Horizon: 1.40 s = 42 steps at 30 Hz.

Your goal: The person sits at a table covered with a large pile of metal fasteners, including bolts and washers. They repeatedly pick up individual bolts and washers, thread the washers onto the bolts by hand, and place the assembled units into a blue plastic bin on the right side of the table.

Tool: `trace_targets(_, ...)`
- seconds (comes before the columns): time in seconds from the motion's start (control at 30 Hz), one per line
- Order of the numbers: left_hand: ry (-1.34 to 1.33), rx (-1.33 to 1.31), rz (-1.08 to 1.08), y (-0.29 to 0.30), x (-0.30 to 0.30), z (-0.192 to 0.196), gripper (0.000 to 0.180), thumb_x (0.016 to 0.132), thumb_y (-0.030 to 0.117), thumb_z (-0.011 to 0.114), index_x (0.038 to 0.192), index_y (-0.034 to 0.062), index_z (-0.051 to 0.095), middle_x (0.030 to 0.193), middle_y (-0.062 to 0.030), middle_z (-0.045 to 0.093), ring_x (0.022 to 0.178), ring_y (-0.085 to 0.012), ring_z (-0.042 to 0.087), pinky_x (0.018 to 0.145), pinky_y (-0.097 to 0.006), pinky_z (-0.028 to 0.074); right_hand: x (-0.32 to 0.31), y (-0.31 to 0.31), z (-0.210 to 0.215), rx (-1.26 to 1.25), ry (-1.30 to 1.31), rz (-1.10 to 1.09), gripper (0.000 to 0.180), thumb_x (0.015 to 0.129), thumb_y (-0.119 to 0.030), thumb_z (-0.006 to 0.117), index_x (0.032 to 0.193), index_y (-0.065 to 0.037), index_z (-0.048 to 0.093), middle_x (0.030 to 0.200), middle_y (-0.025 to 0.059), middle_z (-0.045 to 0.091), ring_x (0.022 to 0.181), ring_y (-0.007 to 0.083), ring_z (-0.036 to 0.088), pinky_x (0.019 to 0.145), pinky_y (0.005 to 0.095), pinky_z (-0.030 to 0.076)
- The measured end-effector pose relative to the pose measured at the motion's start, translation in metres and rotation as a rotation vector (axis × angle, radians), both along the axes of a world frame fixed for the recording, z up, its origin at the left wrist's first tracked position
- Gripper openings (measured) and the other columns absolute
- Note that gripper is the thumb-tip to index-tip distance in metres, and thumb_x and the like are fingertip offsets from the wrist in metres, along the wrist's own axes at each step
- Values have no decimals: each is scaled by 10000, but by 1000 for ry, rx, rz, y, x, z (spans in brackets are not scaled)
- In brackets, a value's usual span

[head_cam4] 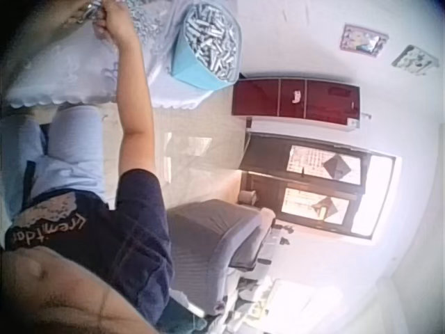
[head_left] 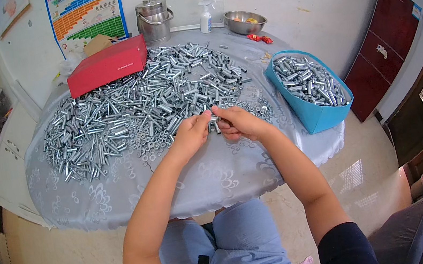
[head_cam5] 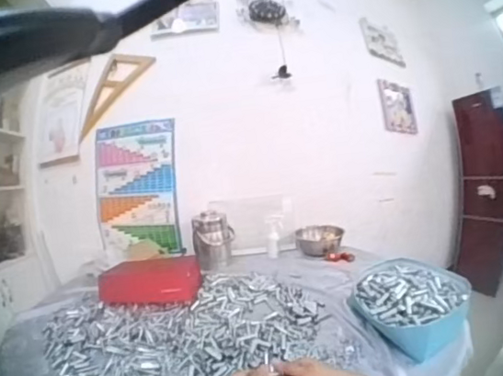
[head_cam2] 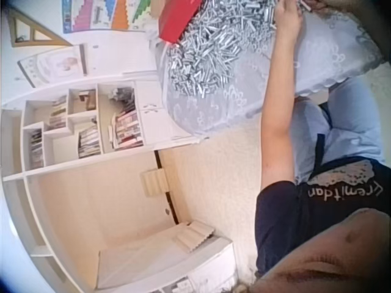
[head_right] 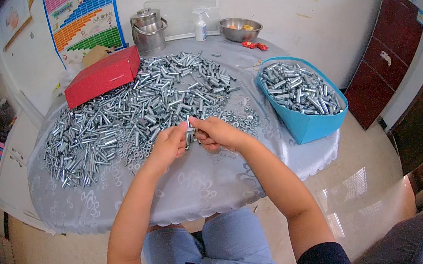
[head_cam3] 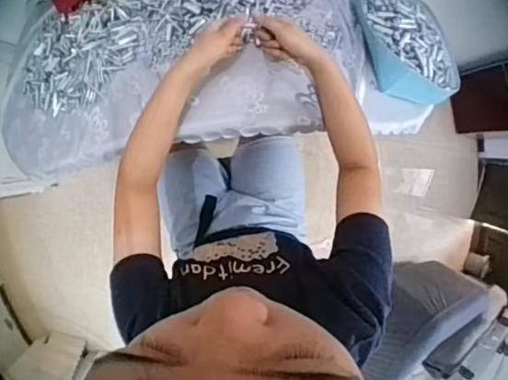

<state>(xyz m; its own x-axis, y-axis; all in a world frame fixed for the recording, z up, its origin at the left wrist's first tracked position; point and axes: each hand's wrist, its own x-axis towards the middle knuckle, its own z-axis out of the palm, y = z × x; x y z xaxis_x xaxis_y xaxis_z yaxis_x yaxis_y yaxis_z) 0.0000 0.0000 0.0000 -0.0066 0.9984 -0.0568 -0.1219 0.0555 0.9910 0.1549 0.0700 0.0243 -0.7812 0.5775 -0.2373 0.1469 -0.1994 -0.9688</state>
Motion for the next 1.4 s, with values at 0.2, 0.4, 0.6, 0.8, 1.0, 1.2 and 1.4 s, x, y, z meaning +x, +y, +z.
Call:
trace_targets(0.2,-48,13,25,-1,5,0,346,876,391,486,684,108,436,545,69,332,455,-36,276,409,-202,232,6,3,-3,-21,61,13,451,896,-417,436,578,-105,364,485,-48,278,400,74,302,372,223,196)
trace_targets(0.4,-54,-57,-18,-5,-1,11,333,883,404,470,701,132,406,561,68,317,460,-46,297,415,-206,252,4,0,-3,143,107,65,352,898,-342,472,654,-101,394,550,-42,323,452,65,309,398,225,208)
trace_targets(0.6,-41,90,-11,-5,4,8,342,887,378,478,681,112,416,568,74,309,484,-26,272,421,-188,231,9,5,-2,-32,197,65,335,895,-303,482,645,-103,383,557,-39,321,453,66,289,397,230,199)
trace_targets(0.8,51,88,107,-1,5,11,431,882,483,413,662,114,444,535,50,365,441,-56,358,406,-204,258,1,0,-1,93,178,-64,294,886,-323,487,736,-71,488,565,-38,362,444,66,335,390,218,209)
trace_targets(1.0,9,-1,200,2,-4,11,518,862,584,320,718,113,483,591,32,469,452,-68,426,421,-207,311,26,31,2,-193,673,-329,297,864,-392,502,860,-95,508,551,-58,325,447,55,300,367,204,207)
trace_targets(1.2,-5,-11,191,0,-7,10,491,863,568,344,761,110,486,617,29,476,471,-66,428,430,-210,325,86,59,16,-345,1599,-279,398,835,-457,496,1016,-106,545,626,-44,372,481,42,308,358,183,219)
trace_targets(1.4,-25,-18,182,-2,-5,14,414,881,497,389,768,110,486,627,29,475,487,-65,428,435,-209,328,78,64,9,-373,1463,-337,368,839,-441,509,952,-98,583,589,-57,371,462,50,286,376,177,215)
